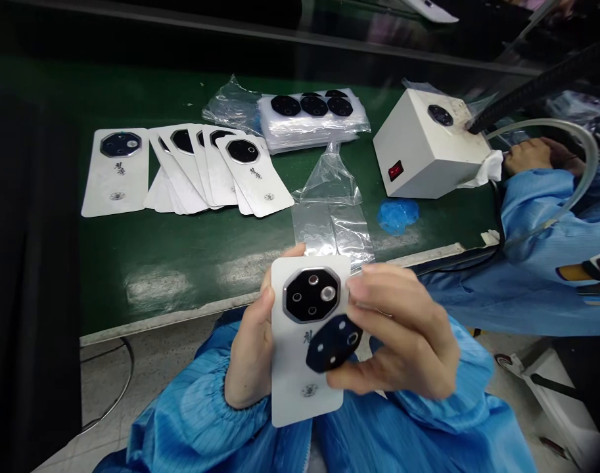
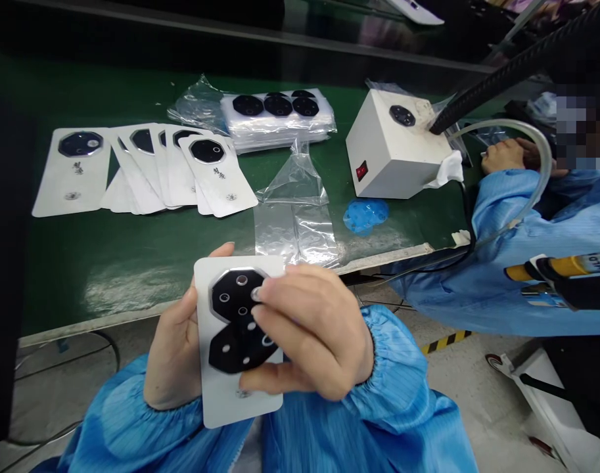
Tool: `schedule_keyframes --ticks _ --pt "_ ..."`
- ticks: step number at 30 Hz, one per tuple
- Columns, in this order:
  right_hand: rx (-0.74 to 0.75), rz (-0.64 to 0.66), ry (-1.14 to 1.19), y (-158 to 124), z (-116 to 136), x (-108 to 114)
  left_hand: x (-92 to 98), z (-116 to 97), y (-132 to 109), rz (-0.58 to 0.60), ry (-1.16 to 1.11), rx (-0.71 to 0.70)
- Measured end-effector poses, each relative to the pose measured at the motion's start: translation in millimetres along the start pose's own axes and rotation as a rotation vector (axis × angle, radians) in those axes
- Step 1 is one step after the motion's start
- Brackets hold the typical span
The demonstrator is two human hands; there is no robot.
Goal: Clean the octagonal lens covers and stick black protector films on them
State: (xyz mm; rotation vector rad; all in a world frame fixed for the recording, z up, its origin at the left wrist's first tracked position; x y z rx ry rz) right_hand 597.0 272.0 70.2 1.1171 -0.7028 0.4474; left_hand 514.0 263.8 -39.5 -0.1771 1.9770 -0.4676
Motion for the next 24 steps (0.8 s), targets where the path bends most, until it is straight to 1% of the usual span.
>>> schedule_keyframes --ticks 2,5,9,11,17,24 --pt "0.043 -0.035 -0.041 5.4 0.7 3.0 -0.2 4.2 0.3 0.022 -0.010 0.029" --pt "0.009 0.034 -0.054 12.3 -7.1 -5.6 -1.4 9.4 1.2 0.066 -0.034 0.053" --pt "0.021 0.056 -0.062 14.2 -6.9 -10.1 -7.3 11.2 2.6 0.172 -0.002 0.044" --pt "0.022 0.069 -0.070 14.2 -6.4 -11.9 -8.2 10.9 3.0 0.196 0.016 0.037" --pt "0.024 0.085 -0.070 15.0 -4.7 -13.2 -8.4 7.0 1.9 0.183 0.071 0.011" --pt "0.023 0.116 -0.073 16.5 -4.3 -15.5 -5.3 9.2 -1.7 0.163 0.117 0.075"
Point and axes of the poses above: each hand's wrist, its own y-axis towards the middle knuckle, its own x-axis out of the back of the hand, z = x × y, the point moved 10 cm from there along y, towards the middle knuckle, and after that the axes turned 1 degree about z, right-handed, at the moved point
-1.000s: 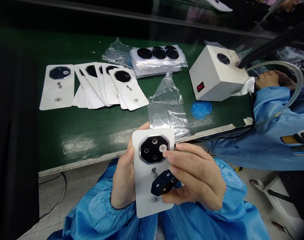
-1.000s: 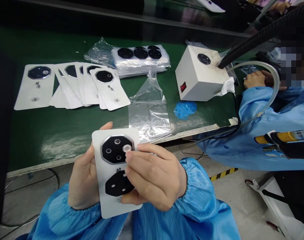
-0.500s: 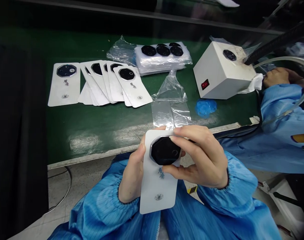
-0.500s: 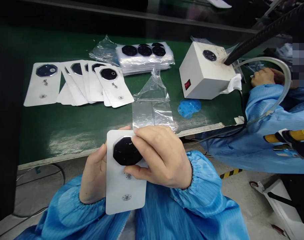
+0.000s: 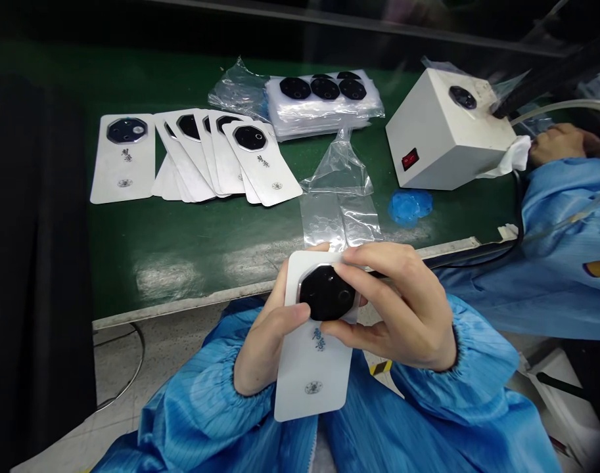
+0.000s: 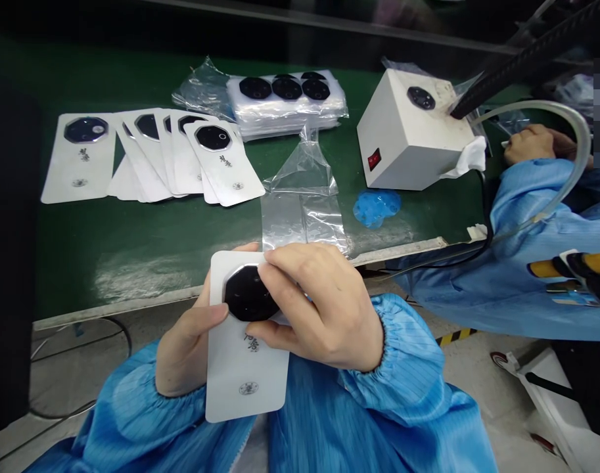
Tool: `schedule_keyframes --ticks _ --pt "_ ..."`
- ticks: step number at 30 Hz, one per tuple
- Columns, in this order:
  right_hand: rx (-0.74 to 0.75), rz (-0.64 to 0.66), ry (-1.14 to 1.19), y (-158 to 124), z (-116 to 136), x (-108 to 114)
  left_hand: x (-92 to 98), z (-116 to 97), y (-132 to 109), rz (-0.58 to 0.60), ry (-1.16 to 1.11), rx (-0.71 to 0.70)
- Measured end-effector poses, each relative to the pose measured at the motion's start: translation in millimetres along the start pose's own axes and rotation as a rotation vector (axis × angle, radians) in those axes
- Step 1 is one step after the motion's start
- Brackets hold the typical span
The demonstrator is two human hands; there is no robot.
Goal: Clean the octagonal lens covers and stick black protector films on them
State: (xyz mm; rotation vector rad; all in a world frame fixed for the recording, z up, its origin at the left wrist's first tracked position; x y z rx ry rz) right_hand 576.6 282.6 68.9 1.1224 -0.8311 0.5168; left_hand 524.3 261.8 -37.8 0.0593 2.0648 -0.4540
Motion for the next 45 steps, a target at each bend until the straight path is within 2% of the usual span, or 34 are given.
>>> schedule_keyframes --ticks 9,21,35,45 --pt "-0.007 0.005 -0.012 0.8 -0.2 0.5 1.5 0.1 0.8 -0.010 0.007 -0.004" --pt "0.003 0.007 -0.021 -1.7 0.4 0.6 -2.9 -0.9 2.5 0.096 0.055 -0.033" --pt "0.021 0.025 -0.030 -1.5 3.8 1.1 6.2 0.6 0.0 -0.010 0.106 -0.019" --pt "-0.006 0.052 0.016 -1.9 -0.1 0.0 4.1 0.9 2.4 0.054 0.101 -0.037"
Point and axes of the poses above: each hand's wrist, its own y-axis towards the middle knuckle, its own x-axis out of the back of the hand, z = x × y, the point moved 10 cm from there along y, towards the middle knuckle, and after that the axes turned 1 degree about z, right-handed, at the moved point
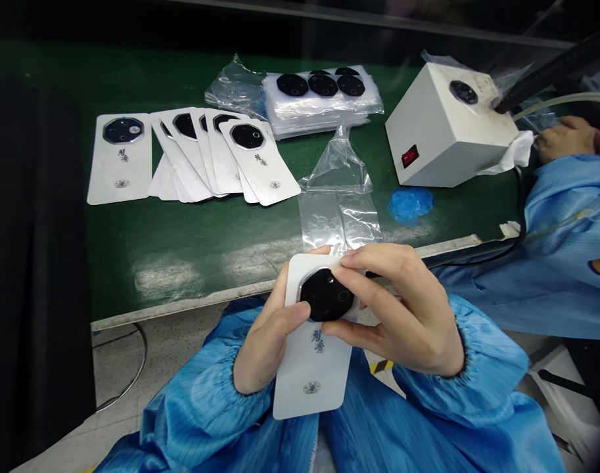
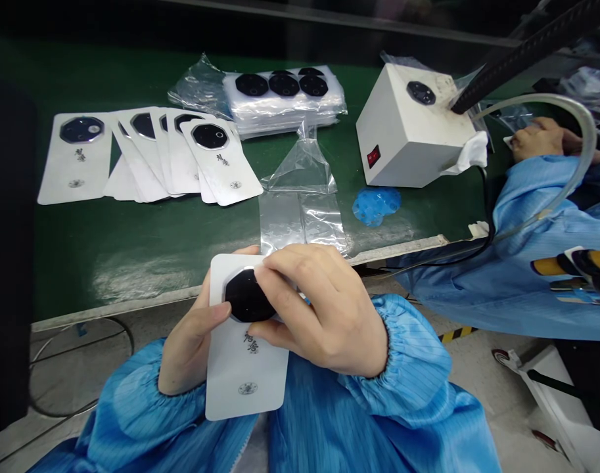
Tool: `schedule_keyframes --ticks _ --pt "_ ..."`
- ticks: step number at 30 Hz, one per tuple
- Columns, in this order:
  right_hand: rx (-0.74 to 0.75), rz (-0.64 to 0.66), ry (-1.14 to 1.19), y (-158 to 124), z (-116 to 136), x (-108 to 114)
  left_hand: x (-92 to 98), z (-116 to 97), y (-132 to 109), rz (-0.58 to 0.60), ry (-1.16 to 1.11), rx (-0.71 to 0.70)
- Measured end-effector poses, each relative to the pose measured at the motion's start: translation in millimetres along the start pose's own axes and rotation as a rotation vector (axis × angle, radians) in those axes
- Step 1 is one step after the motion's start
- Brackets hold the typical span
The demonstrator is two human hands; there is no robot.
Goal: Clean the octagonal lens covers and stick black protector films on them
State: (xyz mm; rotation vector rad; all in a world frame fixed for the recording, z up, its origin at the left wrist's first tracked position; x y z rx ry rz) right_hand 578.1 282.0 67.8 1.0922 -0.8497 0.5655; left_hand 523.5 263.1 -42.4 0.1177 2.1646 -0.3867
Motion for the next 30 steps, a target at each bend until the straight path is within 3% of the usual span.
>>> schedule_keyframes --ticks 13,18,24,30 --pt "-0.011 -0.011 0.009 -2.0 -2.1 2.0 -2.0 1.3 -0.7 -0.049 -0.040 0.032" --pt "-0.009 0.004 0.018 -1.6 -3.0 -0.5 -5.7 -0.4 0.4 0.011 -0.036 -0.002" --pt "-0.032 0.015 0.022 -1.2 -5.8 -0.7 -3.3 -1.6 -0.8 -0.072 0.006 0.011" --pt "-0.035 0.011 0.029 -0.1 -4.7 0.4 -2.6 0.8 -0.9 -0.061 0.009 0.042"
Point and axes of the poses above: each hand's wrist, its own y-axis towards the middle knuckle, its own x-axis out of the back of the hand, z = x × y, the point moved 10 cm from there along y, towards the middle knuckle, and after that the axes turned 1 degree about z, right-handed, at the moved point
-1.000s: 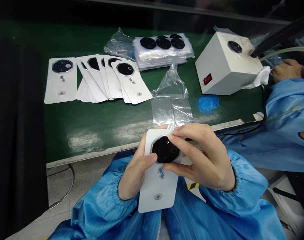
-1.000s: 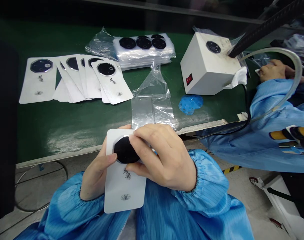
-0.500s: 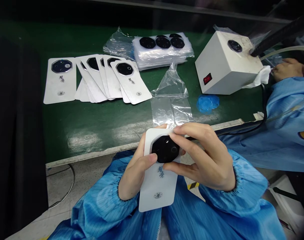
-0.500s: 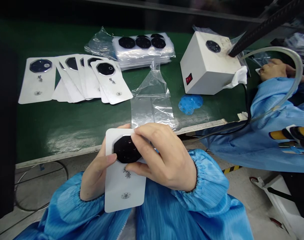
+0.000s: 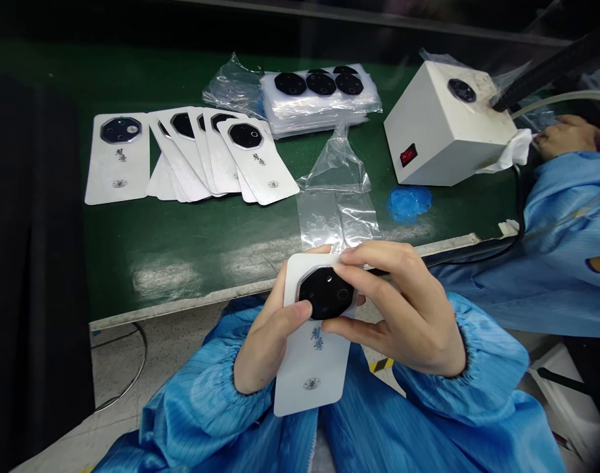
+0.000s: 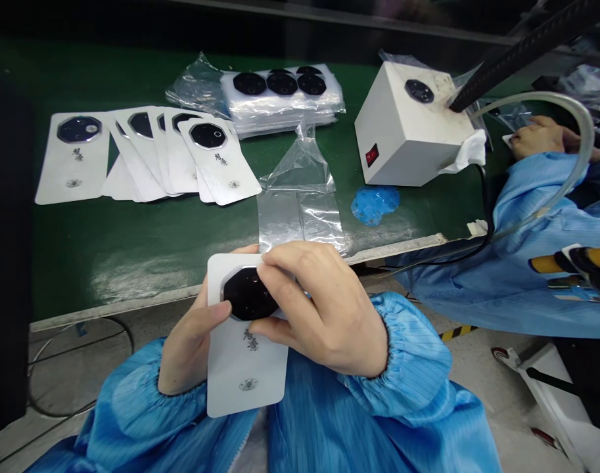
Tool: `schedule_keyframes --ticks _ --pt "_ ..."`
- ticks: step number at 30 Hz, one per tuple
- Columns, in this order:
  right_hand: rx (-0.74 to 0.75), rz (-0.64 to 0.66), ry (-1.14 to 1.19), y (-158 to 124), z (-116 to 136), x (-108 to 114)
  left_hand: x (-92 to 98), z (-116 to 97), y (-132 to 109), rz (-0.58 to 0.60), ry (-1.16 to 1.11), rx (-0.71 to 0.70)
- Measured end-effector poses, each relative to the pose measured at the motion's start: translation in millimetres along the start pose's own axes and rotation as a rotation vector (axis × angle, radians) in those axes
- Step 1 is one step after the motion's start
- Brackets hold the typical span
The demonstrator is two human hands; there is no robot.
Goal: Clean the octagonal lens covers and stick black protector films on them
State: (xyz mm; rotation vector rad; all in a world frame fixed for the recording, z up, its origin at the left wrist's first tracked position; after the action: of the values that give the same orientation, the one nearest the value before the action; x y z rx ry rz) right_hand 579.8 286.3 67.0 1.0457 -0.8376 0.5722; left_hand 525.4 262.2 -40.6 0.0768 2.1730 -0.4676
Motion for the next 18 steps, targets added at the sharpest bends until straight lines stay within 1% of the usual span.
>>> schedule_keyframes --ticks 3,6,15,18 --pt "0.006 0.016 0.002 0.7 0.9 -0.4 -0.6 1.4 1.4 0.026 0.000 0.006" --pt "0.016 0.023 0.004 1.4 1.7 -0.3 -2.2 -0.9 2.6 0.045 0.020 -0.018" --pt "-0.004 0.019 -0.003 -0.4 -1.9 -2.0 5.0 -3.5 1.6 -0.063 0.040 -0.030" --pt "0.000 0.003 -0.047 -0.5 0.4 1.8 3.8 -3.5 1.8 -0.055 0.040 -0.041"
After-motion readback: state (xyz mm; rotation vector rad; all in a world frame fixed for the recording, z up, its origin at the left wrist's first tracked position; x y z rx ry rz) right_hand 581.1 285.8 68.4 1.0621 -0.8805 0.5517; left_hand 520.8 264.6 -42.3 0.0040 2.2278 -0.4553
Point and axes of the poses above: each hand's wrist, its own y-axis towards the middle knuckle, its own x-axis out of the back of the hand, z = x × y, the point moved 10 cm from there along y, towards the middle knuckle, and after that the axes turned 1 degree about z, right-handed, at the moved point
